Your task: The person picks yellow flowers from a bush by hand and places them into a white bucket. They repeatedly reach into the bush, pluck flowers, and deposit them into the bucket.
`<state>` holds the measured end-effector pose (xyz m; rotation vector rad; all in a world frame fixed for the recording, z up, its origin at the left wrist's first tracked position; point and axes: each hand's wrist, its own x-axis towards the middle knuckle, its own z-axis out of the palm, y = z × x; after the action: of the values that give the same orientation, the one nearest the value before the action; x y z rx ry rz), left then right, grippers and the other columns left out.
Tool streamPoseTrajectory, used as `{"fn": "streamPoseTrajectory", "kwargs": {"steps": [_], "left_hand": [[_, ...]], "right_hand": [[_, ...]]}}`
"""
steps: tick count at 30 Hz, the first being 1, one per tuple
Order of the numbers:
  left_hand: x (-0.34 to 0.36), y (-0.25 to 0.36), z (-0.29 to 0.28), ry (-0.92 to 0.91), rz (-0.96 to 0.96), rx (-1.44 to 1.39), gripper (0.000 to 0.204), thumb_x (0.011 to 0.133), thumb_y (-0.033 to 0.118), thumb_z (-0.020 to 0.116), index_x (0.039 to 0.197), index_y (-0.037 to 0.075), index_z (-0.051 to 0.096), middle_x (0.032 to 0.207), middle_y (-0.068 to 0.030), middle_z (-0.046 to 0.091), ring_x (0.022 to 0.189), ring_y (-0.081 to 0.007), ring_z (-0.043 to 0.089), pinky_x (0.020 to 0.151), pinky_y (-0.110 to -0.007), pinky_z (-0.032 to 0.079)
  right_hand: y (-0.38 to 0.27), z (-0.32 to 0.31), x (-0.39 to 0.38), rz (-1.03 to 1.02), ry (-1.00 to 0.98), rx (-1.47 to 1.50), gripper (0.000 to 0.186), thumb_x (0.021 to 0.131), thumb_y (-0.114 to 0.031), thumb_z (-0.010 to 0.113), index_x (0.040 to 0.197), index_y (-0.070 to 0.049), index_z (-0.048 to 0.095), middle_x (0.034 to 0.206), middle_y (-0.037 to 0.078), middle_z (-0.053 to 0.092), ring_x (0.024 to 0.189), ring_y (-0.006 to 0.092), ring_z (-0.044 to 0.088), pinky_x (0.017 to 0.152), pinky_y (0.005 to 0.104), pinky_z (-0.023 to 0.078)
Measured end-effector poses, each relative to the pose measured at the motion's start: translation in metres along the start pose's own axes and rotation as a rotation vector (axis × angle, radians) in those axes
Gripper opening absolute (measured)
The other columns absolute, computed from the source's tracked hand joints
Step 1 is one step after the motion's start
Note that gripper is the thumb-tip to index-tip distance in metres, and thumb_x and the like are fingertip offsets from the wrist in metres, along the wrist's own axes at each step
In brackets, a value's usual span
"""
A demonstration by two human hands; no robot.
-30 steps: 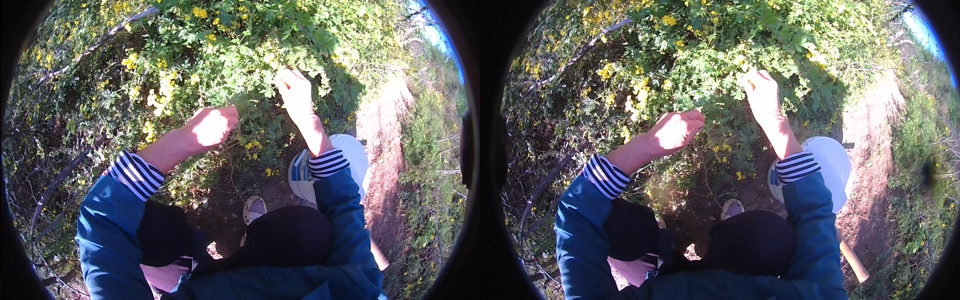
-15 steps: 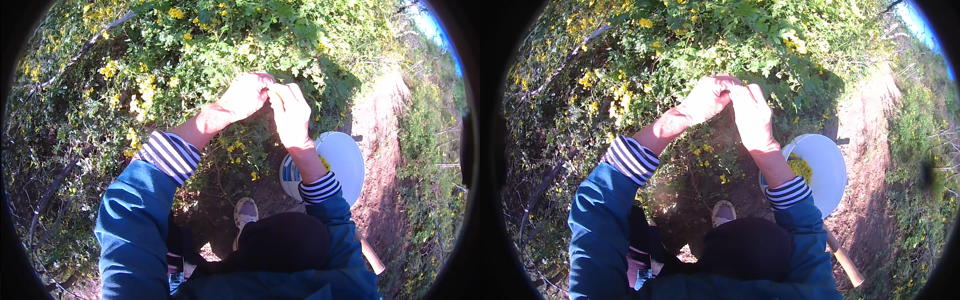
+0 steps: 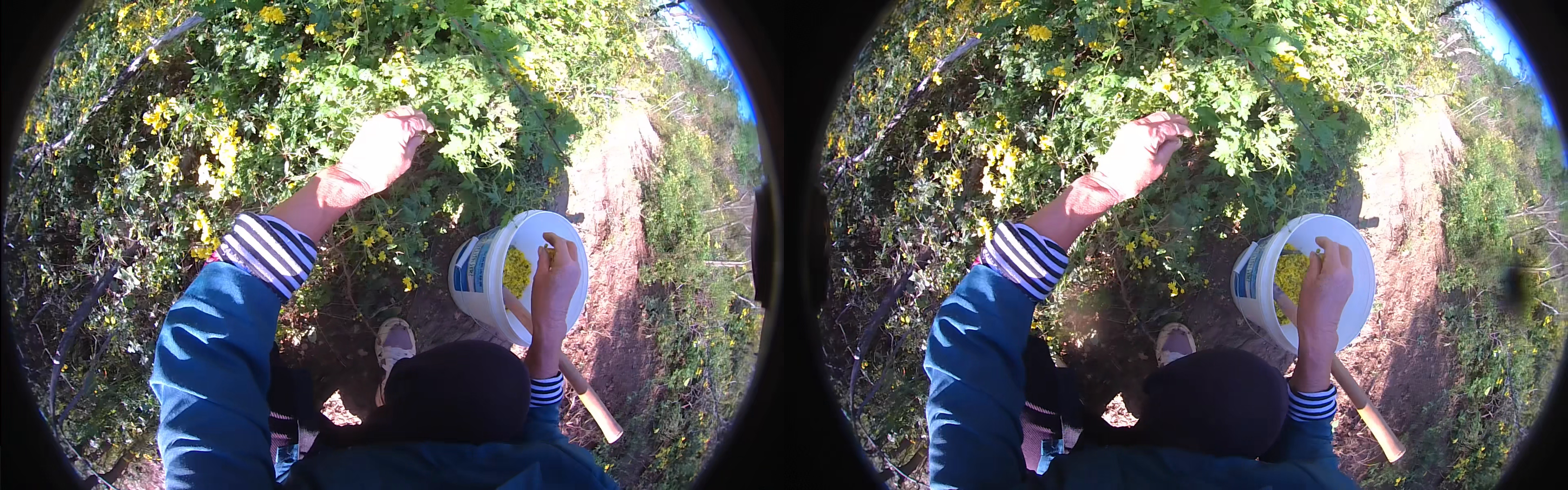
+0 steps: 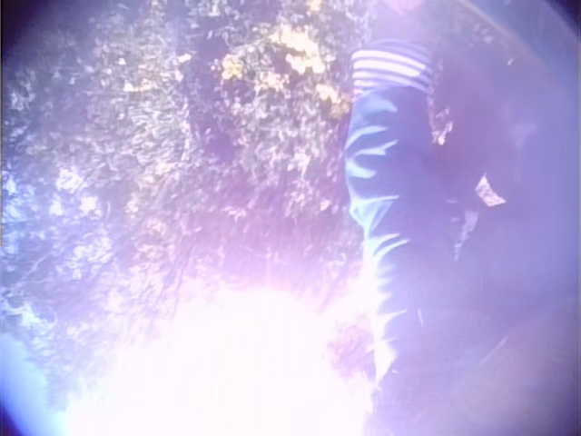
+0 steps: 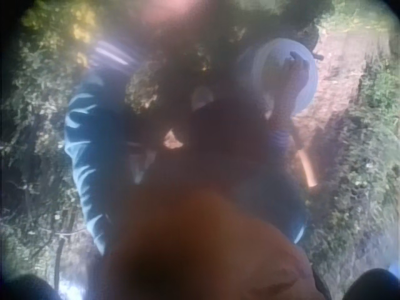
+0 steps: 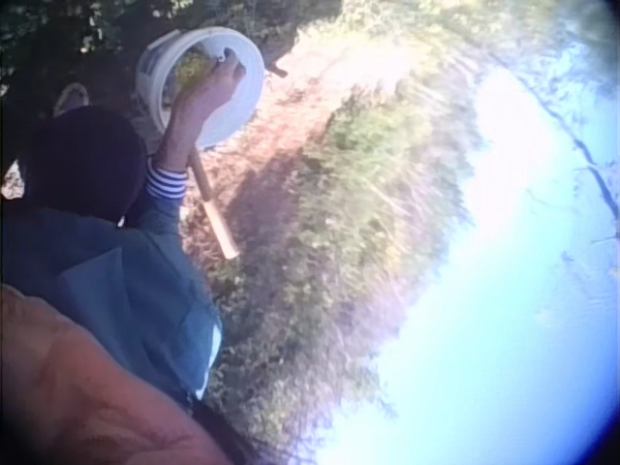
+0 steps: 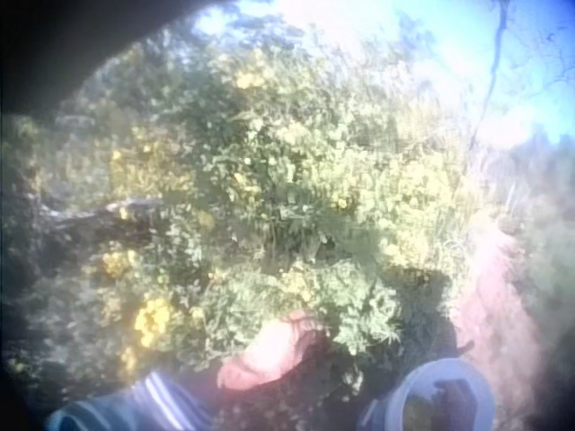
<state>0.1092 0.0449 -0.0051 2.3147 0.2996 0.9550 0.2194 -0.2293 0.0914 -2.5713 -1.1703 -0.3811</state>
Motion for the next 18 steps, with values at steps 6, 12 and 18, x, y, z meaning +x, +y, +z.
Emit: {"fn": "streamPoseTrajectory", "kwargs": {"steps": [6, 12, 18], "left_hand": [[-0.013, 0.004, -0.026, -0.221, -0.146, 0.008, 0.042, 0.08, 0.004, 0.062, 0.121, 0.005, 0.053, 0.108, -0.0153, 0.059, 0.084, -0.0315, 0.062, 0.078, -0.037, 0.052], [-0.039, -0.013, -0.055, -0.356, -0.13, 0.211, 0.036, 0.081, 0.01, 0.061, 0.115, 0.001, 0.053, 0.102, -0.0174, 0.059, 0.093, -0.0327, 0.061, 0.081, -0.038, 0.052], [-0.041, -0.016, -0.066, -0.528, -0.403, 0.186, 0.029, 0.082, 0.008, 0.06, 0.11, 0.003, 0.053, 0.107, -0.0151, 0.057, 0.098, -0.0324, 0.059, 0.076, -0.04, 0.052]], "right_hand": [[-0.033, 0.005, 0.018, -0.02, -0.177, 0.46, 0.015, 0.087, -0.007, 0.061, 0.098, 0.003, 0.062, 0.088, 0.013, 0.064, 0.079, 0.0224, 0.062, 0.071, 0.03, 0.048], [-0.124, 0.062, 0.118, -0.403, -0.171, 0.912, 0.013, 0.088, -0.006, 0.059, 0.098, 0.0, 0.063, 0.084, 0.013, 0.067, 0.068, 0.0167, 0.062, 0.065, 0.0296, 0.049], [-0.15, 0.152, 0.14, -0.004, -0.9, 0.933, 0.02, 0.087, -0.013, 0.063, 0.1, 0.002, 0.061, 0.091, 0.009, 0.063, 0.072, 0.018, 0.063, 0.064, 0.0281, 0.05]]}}
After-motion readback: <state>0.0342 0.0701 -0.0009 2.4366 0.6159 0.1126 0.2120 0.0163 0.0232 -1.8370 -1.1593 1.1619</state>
